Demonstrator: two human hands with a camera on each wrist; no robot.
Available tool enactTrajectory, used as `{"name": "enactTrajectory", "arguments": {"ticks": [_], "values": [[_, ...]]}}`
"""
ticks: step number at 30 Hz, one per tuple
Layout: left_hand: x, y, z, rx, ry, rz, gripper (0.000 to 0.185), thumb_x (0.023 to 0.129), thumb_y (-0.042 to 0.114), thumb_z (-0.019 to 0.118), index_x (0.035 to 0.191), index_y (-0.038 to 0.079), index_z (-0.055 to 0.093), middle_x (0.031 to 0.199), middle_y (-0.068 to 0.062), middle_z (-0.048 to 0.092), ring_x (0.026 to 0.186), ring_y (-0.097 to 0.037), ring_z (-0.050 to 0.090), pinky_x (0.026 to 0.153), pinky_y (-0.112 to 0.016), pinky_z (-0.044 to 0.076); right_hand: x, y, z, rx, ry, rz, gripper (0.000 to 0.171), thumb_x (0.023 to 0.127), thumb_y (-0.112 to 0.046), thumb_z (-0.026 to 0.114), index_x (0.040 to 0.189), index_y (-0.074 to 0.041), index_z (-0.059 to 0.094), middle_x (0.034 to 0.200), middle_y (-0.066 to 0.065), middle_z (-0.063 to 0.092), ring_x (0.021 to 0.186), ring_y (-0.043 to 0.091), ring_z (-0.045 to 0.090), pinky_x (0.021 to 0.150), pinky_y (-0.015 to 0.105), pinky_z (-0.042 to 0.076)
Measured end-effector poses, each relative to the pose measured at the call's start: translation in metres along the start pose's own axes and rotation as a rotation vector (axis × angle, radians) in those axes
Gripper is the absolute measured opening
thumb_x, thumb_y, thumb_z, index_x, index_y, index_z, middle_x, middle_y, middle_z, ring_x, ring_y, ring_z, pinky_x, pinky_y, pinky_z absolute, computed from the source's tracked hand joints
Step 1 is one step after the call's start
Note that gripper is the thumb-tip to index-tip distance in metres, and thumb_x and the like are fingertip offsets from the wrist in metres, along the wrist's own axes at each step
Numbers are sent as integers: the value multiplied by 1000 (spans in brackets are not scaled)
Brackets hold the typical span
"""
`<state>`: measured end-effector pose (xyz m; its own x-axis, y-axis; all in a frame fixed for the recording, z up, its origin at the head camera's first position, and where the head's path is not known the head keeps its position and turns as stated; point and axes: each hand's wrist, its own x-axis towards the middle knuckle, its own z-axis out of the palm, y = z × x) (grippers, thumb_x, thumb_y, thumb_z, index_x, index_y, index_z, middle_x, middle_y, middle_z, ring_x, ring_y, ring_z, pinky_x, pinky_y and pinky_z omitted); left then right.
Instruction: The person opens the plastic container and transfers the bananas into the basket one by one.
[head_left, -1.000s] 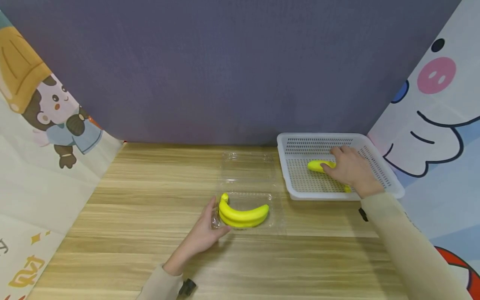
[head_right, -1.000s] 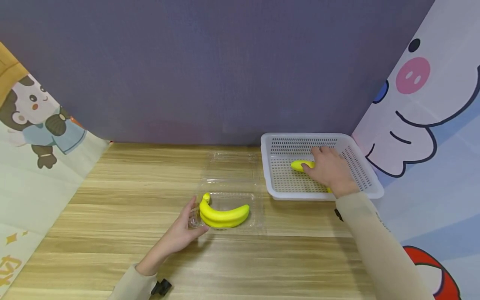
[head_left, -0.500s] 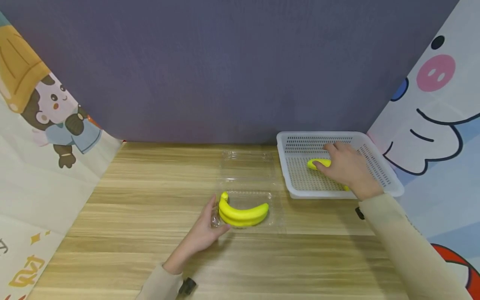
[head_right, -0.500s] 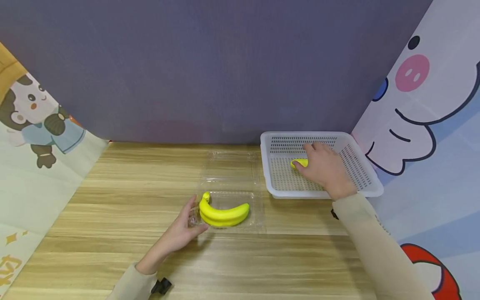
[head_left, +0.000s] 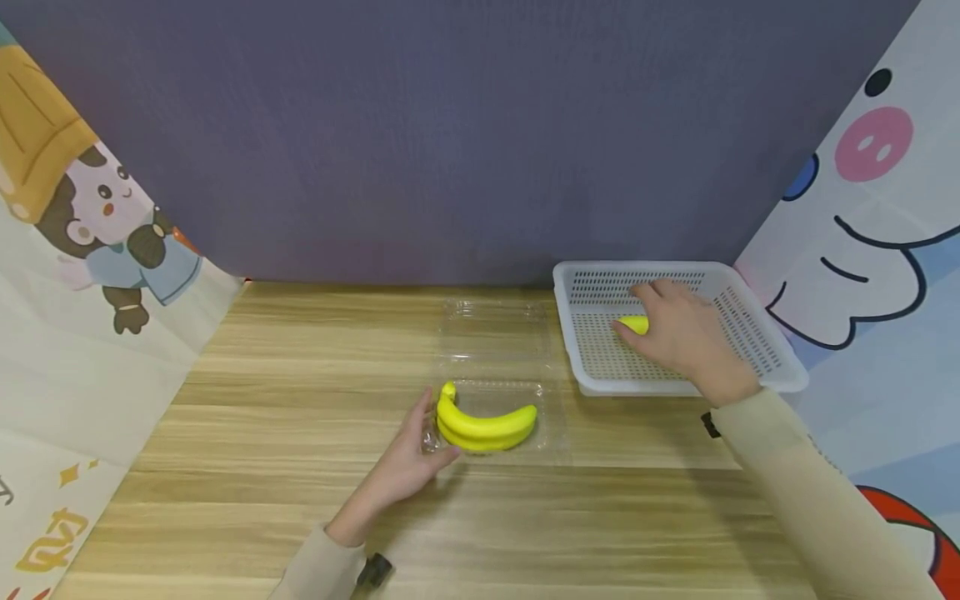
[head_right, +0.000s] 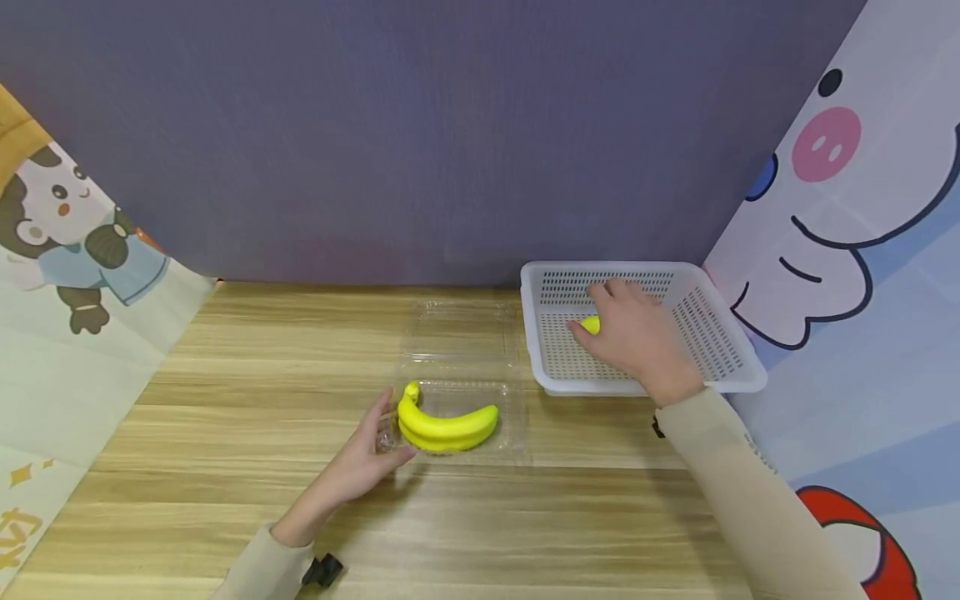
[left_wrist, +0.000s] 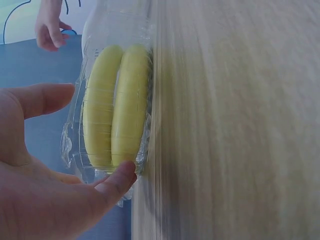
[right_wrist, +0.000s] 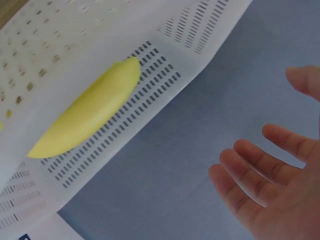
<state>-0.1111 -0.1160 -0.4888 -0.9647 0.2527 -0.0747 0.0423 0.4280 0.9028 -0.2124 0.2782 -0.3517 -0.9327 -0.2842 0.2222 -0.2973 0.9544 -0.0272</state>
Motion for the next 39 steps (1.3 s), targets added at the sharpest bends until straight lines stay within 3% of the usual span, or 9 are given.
{"name": "enactTrajectory", "arguments": {"ticks": [11,17,24,32,39], "values": [[-1,0,-1,-1,-4,-4,103,89,22,78,163,5,8,162,-27,25,146,-47,29,115,-68,25,-4,-16,-2,22,103,-90,56,88,-41,72,125,0,62,114,21,64,103,42,61,76,60,55],[-1,0,0,3,-3,-5,102,90,23,77,163,5,8,162,-26,25,146,-47,29,116,-67,24,-10,-25,-1,46,107,-107,53,89,-42,71,123,-2,64,112,16,64,101,37,62,77,56,55],[0,0,1,4,-1,-2,102,90,22,77,163,4,8,162,-26,26,145,-47,31,116,-66,26,-15,-35,5,131,221,-201,45,86,-33,75,116,0,68,103,16,66,94,36,63,72,53,56],[-1,0,0,12,0,-2,102,89,22,77,163,3,9,162,-27,25,145,-47,32,116,-66,27,-21,-48,8,190,185,-171,44,87,-31,73,119,-1,67,112,15,65,105,36,61,80,53,56],[-1,2,0,9,2,-6,103,89,23,77,163,4,8,162,-27,26,144,-47,33,115,-67,28,-25,-57,13,208,233,-202,43,86,-34,74,117,-3,68,112,13,65,105,33,61,72,48,58]]}}
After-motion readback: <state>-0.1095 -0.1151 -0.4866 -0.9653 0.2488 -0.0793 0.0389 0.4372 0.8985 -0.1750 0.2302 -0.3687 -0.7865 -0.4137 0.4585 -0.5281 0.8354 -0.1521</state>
